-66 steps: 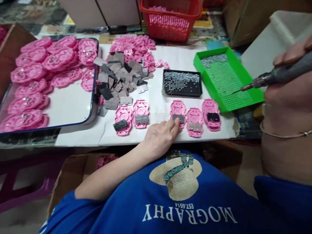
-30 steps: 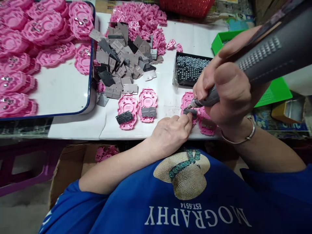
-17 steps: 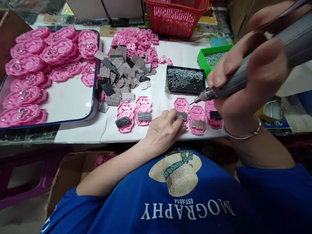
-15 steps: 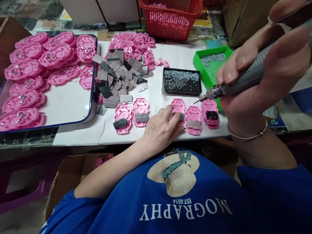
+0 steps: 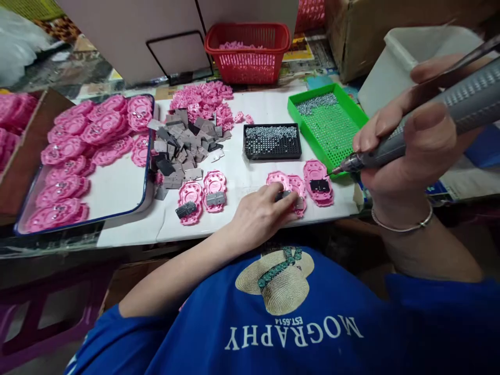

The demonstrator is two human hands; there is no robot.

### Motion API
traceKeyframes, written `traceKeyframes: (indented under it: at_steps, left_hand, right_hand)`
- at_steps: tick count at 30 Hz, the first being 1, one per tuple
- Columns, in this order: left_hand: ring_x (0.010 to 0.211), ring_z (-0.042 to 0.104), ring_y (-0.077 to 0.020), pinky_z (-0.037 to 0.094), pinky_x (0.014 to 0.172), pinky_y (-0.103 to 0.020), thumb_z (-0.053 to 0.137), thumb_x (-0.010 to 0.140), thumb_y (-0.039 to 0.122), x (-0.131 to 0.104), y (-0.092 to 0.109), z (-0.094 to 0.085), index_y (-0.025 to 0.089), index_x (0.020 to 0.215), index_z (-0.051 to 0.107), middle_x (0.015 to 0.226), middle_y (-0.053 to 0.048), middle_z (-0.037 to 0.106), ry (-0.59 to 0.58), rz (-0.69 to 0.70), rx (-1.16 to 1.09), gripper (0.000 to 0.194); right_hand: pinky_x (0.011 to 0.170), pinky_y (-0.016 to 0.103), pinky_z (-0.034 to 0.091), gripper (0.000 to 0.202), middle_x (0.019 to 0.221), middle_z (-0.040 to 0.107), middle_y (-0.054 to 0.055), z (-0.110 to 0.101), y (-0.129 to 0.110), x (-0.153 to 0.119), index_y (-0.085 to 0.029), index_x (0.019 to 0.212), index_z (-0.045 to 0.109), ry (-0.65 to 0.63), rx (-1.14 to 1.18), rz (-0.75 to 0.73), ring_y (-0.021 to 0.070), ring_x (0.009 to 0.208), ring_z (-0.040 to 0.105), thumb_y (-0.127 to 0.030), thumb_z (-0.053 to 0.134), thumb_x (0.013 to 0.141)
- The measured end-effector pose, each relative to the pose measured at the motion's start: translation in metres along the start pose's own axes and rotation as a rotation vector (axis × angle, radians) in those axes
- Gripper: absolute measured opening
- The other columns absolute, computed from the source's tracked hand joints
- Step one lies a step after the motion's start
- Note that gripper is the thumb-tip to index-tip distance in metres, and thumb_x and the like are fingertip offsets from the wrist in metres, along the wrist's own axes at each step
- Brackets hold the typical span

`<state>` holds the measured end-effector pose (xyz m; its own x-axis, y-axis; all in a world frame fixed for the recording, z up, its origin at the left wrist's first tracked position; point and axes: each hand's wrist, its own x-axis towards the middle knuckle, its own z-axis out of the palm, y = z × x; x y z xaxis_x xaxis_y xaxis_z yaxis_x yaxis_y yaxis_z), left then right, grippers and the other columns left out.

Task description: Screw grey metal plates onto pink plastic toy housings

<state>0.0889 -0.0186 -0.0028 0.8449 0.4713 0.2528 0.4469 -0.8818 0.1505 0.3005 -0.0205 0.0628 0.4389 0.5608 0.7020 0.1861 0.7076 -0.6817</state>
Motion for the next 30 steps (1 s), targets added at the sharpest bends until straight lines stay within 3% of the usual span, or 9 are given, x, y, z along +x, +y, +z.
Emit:
traceKeyframes:
  at_steps: [3,7,12,15,20,23,27,30]
  left_hand:
    - [0.093,0.060,-0.0231,0.049,0.061,-0.028,0.056,0.088,0.061,0.011,0.008,-0.004,0.021,0.130,0.051,0.109,-0.011,0.056,-0.146,-0.036,0.065,0.058]
    - [0.086,0.062,-0.0218,0.043,0.052,-0.027,0.054,0.092,0.052,0.020,0.012,-0.008,0.024,0.121,0.055,0.108,-0.008,0.055,-0.223,-0.084,0.070,0.040]
    - [0.077,0.062,-0.0202,0.045,0.056,-0.030,0.056,0.090,0.049,0.023,0.007,-0.010,0.021,0.111,0.060,0.104,-0.007,0.056,-0.289,-0.091,-0.013,0.035]
    - [0.076,0.061,-0.0185,0.047,0.061,-0.030,0.062,0.087,0.046,0.020,0.001,-0.010,0.017,0.109,0.061,0.099,-0.006,0.057,-0.254,-0.098,-0.103,0.036]
    - [0.075,0.058,-0.0159,0.047,0.062,-0.028,0.058,0.090,0.049,0.031,0.002,-0.022,0.016,0.111,0.060,0.098,-0.007,0.057,-0.056,-0.067,-0.185,0.039]
    - [0.078,0.060,-0.0182,0.046,0.061,-0.029,0.059,0.088,0.051,0.054,0.009,-0.024,0.017,0.110,0.060,0.104,-0.008,0.058,-0.093,0.012,-0.131,0.040]
    - [0.081,0.062,-0.0204,0.046,0.062,-0.031,0.060,0.088,0.053,0.086,0.013,-0.013,0.014,0.108,0.061,0.107,-0.010,0.060,-0.156,0.027,-0.083,0.044]
    - [0.086,0.063,-0.0212,0.048,0.066,-0.032,0.060,0.087,0.057,0.094,0.014,-0.007,0.014,0.117,0.058,0.110,-0.010,0.060,-0.131,0.011,-0.111,0.053]
  right_hand:
    - [0.034,0.023,0.034,0.038,0.058,0.043,-0.005,-0.005,-0.003,0.000,-0.027,0.094,0.061,-0.020,0.002,0.028,0.0074,0.041,0.046,-0.049,0.078,0.069]
    - [0.035,0.024,0.035,0.033,0.058,0.046,-0.005,-0.014,0.000,0.002,-0.025,0.098,0.062,-0.060,0.028,-0.026,0.0075,0.042,0.048,-0.043,0.076,0.075]
    - [0.038,0.023,0.036,0.028,0.062,0.051,-0.005,-0.024,0.001,0.008,-0.019,0.105,0.061,-0.112,0.094,-0.084,0.0076,0.044,0.052,-0.032,0.070,0.081]
    - [0.037,0.023,0.035,0.027,0.062,0.053,-0.006,-0.029,0.000,0.010,-0.019,0.104,0.061,-0.102,0.076,-0.082,0.0072,0.044,0.052,-0.031,0.070,0.081]
    - [0.036,0.022,0.035,0.030,0.062,0.050,-0.005,-0.037,0.000,0.012,-0.020,0.102,0.062,-0.047,0.033,-0.089,0.0063,0.044,0.051,-0.036,0.072,0.079]
    - [0.035,0.022,0.034,0.034,0.061,0.047,-0.005,-0.040,0.002,0.015,-0.021,0.100,0.062,0.009,-0.021,-0.110,0.0063,0.042,0.049,-0.041,0.074,0.076]
    - [0.037,0.020,0.035,0.035,0.061,0.048,-0.005,-0.042,0.004,0.017,-0.023,0.100,0.064,0.025,-0.068,-0.117,0.0061,0.043,0.049,-0.044,0.075,0.075]
    - [0.039,0.019,0.037,0.037,0.064,0.052,-0.006,-0.046,0.004,0.018,-0.024,0.104,0.065,0.028,-0.049,-0.061,0.0052,0.045,0.050,-0.042,0.076,0.073]
